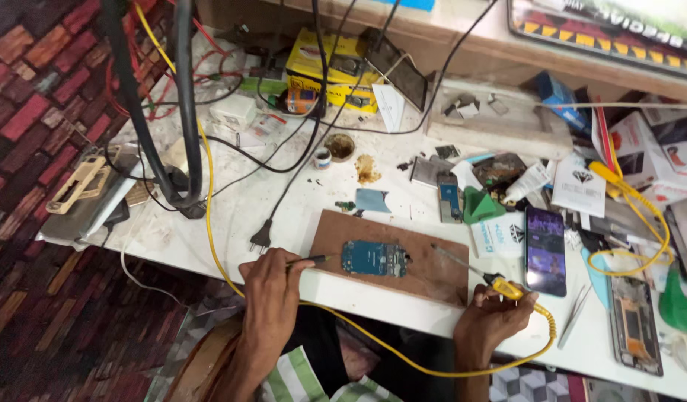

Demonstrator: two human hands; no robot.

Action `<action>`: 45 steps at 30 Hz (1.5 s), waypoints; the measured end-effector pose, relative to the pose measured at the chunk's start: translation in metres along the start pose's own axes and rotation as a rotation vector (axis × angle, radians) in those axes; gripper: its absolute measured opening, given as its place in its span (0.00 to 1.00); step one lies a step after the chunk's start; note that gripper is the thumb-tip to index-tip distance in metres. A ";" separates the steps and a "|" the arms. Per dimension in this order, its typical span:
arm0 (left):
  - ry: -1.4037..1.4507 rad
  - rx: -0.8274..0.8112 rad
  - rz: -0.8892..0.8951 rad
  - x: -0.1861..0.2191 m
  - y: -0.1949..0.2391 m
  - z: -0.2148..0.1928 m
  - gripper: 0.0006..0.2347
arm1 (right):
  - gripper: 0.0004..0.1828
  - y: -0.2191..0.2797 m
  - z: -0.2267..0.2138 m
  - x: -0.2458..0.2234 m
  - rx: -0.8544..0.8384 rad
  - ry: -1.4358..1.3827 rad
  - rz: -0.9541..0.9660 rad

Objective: The person uses a soldering iron and solder wire to work on a small blue circuit board placed on a wooden board. They repeatedly apply heat and solder to specific points on the board while holding the components steady.

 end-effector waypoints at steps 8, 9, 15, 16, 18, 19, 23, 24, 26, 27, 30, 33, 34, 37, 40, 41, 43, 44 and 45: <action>0.166 0.026 0.086 -0.002 -0.023 0.013 0.03 | 0.21 0.012 0.023 -0.017 0.024 0.040 0.000; 0.206 0.037 0.081 -0.004 -0.026 0.015 0.03 | 0.21 0.011 0.023 -0.016 0.031 0.029 0.005; 0.261 0.213 0.134 -0.003 -0.028 0.015 0.04 | 0.25 0.013 0.014 -0.015 0.074 -0.162 0.066; 0.292 0.195 0.148 -0.003 -0.028 0.020 0.05 | 0.25 0.015 0.014 -0.016 0.067 -0.140 0.041; 0.359 0.165 0.174 -0.002 -0.032 0.034 0.07 | 0.26 0.017 0.018 -0.020 0.047 -0.089 -0.011; 0.372 0.167 0.226 0.000 -0.032 0.039 0.06 | 0.25 0.017 0.019 -0.020 0.052 -0.095 0.009; 0.370 0.218 0.362 0.001 -0.037 0.064 0.05 | 0.21 0.020 0.018 -0.021 0.132 -0.055 0.057; 0.360 0.243 0.380 -0.002 -0.040 0.070 0.06 | 0.20 0.021 0.017 -0.022 0.166 -0.029 0.056; 0.282 0.172 0.475 -0.002 -0.041 0.080 0.08 | 0.19 0.026 0.020 -0.027 0.122 -0.020 0.004; 0.243 0.144 0.538 -0.001 -0.048 0.085 0.09 | 0.19 0.023 0.027 -0.028 0.095 -0.029 -0.032; 0.245 0.140 0.468 -0.011 -0.056 0.090 0.13 | 0.20 0.025 0.027 -0.029 0.133 0.026 -0.033; 0.149 0.142 0.502 -0.018 -0.060 0.091 0.15 | 0.20 0.029 0.033 -0.038 0.047 0.143 -0.205; 0.199 0.129 0.477 -0.019 -0.062 0.094 0.15 | 0.20 0.028 0.031 -0.040 0.069 0.135 -0.200; 0.311 0.116 0.419 -0.024 -0.063 0.093 0.15 | 0.19 0.032 0.031 -0.041 0.109 0.123 -0.191; 0.312 0.116 0.427 -0.017 -0.062 0.093 0.13 | 0.21 0.031 0.033 -0.048 0.113 0.158 -0.218; 0.259 0.082 0.442 -0.014 -0.063 0.093 0.12 | 0.21 0.029 0.034 -0.048 0.130 0.181 -0.223; 0.215 0.058 0.469 -0.008 -0.065 0.091 0.10 | 0.20 0.025 0.038 -0.047 0.140 0.182 -0.265; 0.224 0.067 0.482 -0.006 -0.065 0.091 0.09 | 0.20 0.019 0.040 -0.046 0.133 0.161 -0.302; 0.231 0.074 0.490 -0.005 -0.064 0.091 0.09 | 0.19 0.015 0.042 -0.044 0.127 0.142 -0.335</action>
Point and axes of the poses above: each hand's wrist, its own y-axis away from the middle knuckle, its own z-axis out of the palm, x = y × z, the point moved 6 cm from there along -y, towards the middle knuckle, and after that the axes turned 7 degrees about y, right-handed, at the moved point
